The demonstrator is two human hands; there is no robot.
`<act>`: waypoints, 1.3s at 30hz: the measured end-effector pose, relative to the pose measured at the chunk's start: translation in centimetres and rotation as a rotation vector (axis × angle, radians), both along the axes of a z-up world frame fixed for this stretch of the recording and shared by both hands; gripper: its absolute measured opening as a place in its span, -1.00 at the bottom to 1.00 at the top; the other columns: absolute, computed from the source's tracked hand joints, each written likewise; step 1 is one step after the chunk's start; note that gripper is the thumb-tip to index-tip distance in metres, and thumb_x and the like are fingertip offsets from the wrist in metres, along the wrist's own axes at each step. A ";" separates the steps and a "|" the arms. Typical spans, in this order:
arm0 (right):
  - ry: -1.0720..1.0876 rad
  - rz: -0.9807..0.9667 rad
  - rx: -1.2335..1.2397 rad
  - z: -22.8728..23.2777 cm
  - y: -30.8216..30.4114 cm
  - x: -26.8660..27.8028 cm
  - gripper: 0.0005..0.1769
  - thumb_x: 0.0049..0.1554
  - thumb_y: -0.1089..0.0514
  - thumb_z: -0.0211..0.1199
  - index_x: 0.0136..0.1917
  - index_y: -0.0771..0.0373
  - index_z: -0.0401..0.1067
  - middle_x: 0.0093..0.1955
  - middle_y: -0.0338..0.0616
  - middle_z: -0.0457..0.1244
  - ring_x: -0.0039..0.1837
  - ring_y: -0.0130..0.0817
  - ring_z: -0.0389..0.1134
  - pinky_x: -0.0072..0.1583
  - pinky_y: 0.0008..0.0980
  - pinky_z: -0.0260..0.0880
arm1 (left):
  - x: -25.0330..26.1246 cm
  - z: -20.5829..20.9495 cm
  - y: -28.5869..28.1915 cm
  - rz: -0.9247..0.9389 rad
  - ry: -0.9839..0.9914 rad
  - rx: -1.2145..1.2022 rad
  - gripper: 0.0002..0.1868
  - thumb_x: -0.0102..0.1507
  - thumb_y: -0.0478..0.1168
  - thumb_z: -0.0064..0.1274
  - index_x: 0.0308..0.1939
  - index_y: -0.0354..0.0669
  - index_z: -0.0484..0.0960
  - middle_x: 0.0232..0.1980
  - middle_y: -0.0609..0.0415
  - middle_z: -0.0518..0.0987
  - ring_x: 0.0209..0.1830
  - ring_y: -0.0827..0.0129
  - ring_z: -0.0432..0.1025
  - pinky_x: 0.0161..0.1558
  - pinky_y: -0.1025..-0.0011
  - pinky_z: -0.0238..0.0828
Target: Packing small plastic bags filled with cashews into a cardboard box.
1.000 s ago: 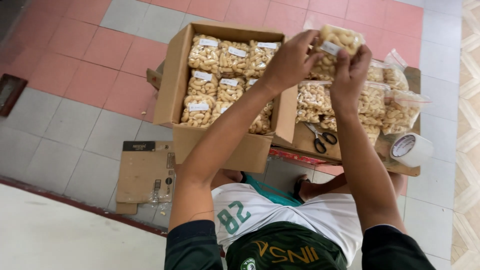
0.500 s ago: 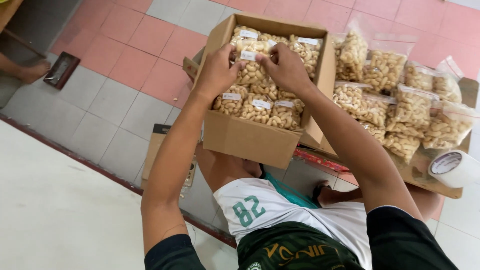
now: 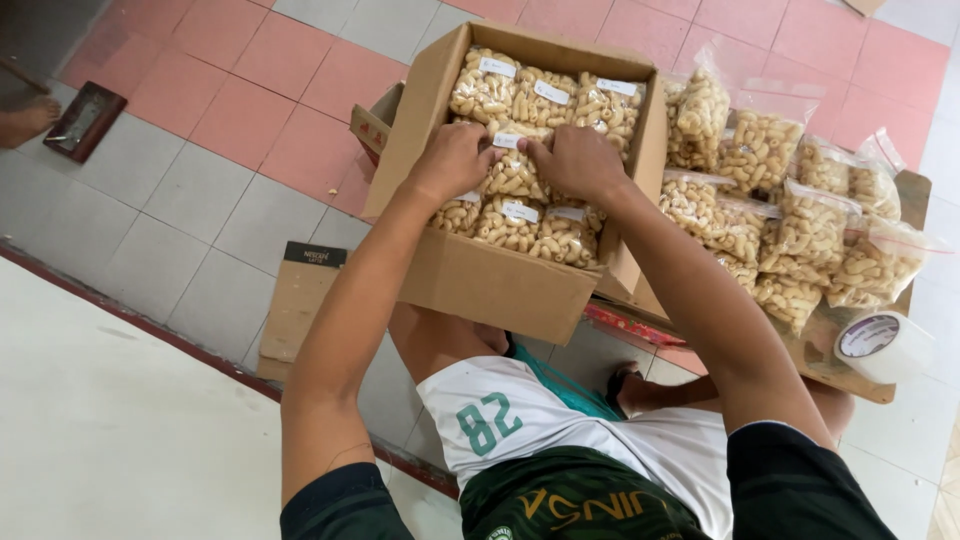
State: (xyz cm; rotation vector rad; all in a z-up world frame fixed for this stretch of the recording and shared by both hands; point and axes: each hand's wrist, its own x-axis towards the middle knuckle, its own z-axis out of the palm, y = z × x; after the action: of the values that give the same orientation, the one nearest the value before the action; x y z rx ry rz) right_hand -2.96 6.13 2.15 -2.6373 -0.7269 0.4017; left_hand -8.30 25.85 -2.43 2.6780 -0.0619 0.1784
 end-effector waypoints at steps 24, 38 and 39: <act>-0.341 0.540 0.018 -2.8 0.0 -2.5 -0.01 0.08 -0.15 0.08 0.53 0.53 -0.13 0.57 0.36 -0.22 0.61 0.22 -0.31 0.51 0.12 -0.19 | -3.1 0.3 -2.6 -0.381 -0.038 -0.050 -0.10 0.41 0.19 -0.13 0.56 -0.26 -0.21 0.61 -0.26 -0.30 0.60 -0.20 -0.37 0.56 0.05 -0.34; 0.006 0.458 0.203 4.6 -5.7 -3.5 0.06 0.25 -0.09 0.05 0.54 0.23 -0.72 0.63 -0.05 -0.72 0.65 -0.06 -0.62 0.54 0.03 -0.20 | -3.6 4.6 -6.4 -0.312 -0.063 0.403 0.02 0.36 0.53 -0.67 0.53 -0.11 -0.60 0.59 -0.03 -0.64 0.59 0.20 -0.72 0.58 0.13 -0.76; -0.003 0.395 0.196 5.4 -6.7 -3.6 -0.02 0.27 -0.18 -0.04 0.58 0.26 -0.58 0.64 -0.01 -0.64 0.65 -0.14 -0.55 0.59 -0.02 -0.45 | -3.4 4.5 -6.9 -0.336 -0.115 0.421 -0.01 0.38 0.53 -0.70 0.54 -0.08 -0.60 0.60 -0.02 -0.63 0.60 0.19 -0.72 0.58 0.12 -0.77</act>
State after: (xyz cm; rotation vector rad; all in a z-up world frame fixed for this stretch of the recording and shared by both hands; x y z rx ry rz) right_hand -6.60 -0.52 7.59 -2.3078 -1.2277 0.4082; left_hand -11.72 18.90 2.06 3.0135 -0.6458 0.2325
